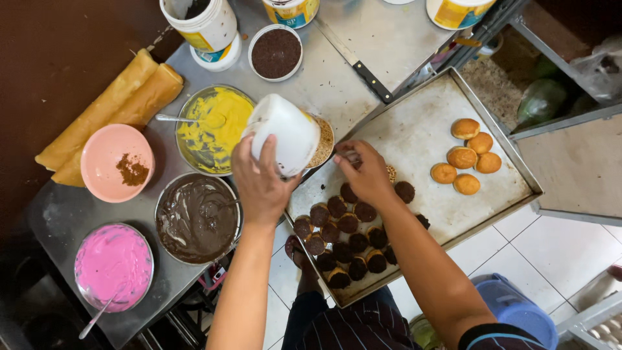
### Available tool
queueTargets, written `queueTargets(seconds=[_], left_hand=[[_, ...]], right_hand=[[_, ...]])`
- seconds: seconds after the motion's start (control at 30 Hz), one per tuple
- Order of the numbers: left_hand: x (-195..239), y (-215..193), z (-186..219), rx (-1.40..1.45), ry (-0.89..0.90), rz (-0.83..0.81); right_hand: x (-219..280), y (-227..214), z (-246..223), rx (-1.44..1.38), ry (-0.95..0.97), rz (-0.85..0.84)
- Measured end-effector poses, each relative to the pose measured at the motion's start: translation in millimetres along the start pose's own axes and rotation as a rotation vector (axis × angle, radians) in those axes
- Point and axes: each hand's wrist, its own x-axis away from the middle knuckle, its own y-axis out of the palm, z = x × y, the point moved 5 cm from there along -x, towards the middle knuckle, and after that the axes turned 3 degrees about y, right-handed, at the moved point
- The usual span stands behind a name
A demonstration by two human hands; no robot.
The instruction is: The person picks up small round buns, splits them, and spreads chocolate filling on the cut surfaces. They then dip the filled buns into a bowl of chopped nuts or crumbs and place them on a tray. The process is repeated for multiple buns.
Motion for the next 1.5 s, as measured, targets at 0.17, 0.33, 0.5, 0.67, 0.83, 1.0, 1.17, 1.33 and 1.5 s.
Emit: queueTargets(seconds=[0.17,0.33,0.5,0.67,0.83,1.0,1.17,1.33,1.5], left_hand=[[15.4,15.1,-2.9,0.051,-0.158,-0.032],[3.9,4.3,4.9,0.063,-0.156,-0.047],[14.5,10.1,-0.4,0.010,-0.179,-0.015],[26.2,8.5,-18.1,0.394,-0.637,0.178],[41.8,22.2,-7.9,0.847,-0.921,0.122],[25.4,6.6,15.2,0.983,-0.890,-0.015],[43.0,-5.2,56.5,0.729,-0.840,-0.513],[111.3,-14.1,93.4,0.829,-0.660,-0.579],[168.1,-38.1,95.5,0.764,-0.703,-0.580]], right_hand=[[11.1,-8.4,19.8,-0.088,0.152,0.022],[13.3,-14.2,15.9,-0.100,0.168,0.012],[5.3,-4.1,18.9,-0.061,0.099,0.030],[-4.5,10.7,-7.7,-0.279,0.079,-0.010],[-21.5,21.8,-12.1,-0.449,0.098,-0.078],[-50.2,-18.1,-14.2,-0.385,0.092,0.070],[-132.9,-92.7,-5.0,0.004,0.219,0.430],[-198.4,-112.7,18.6,0.108,0.370,0.397],[-148.7,-85.3,-2.9,0.491,-0.180,0.507]])
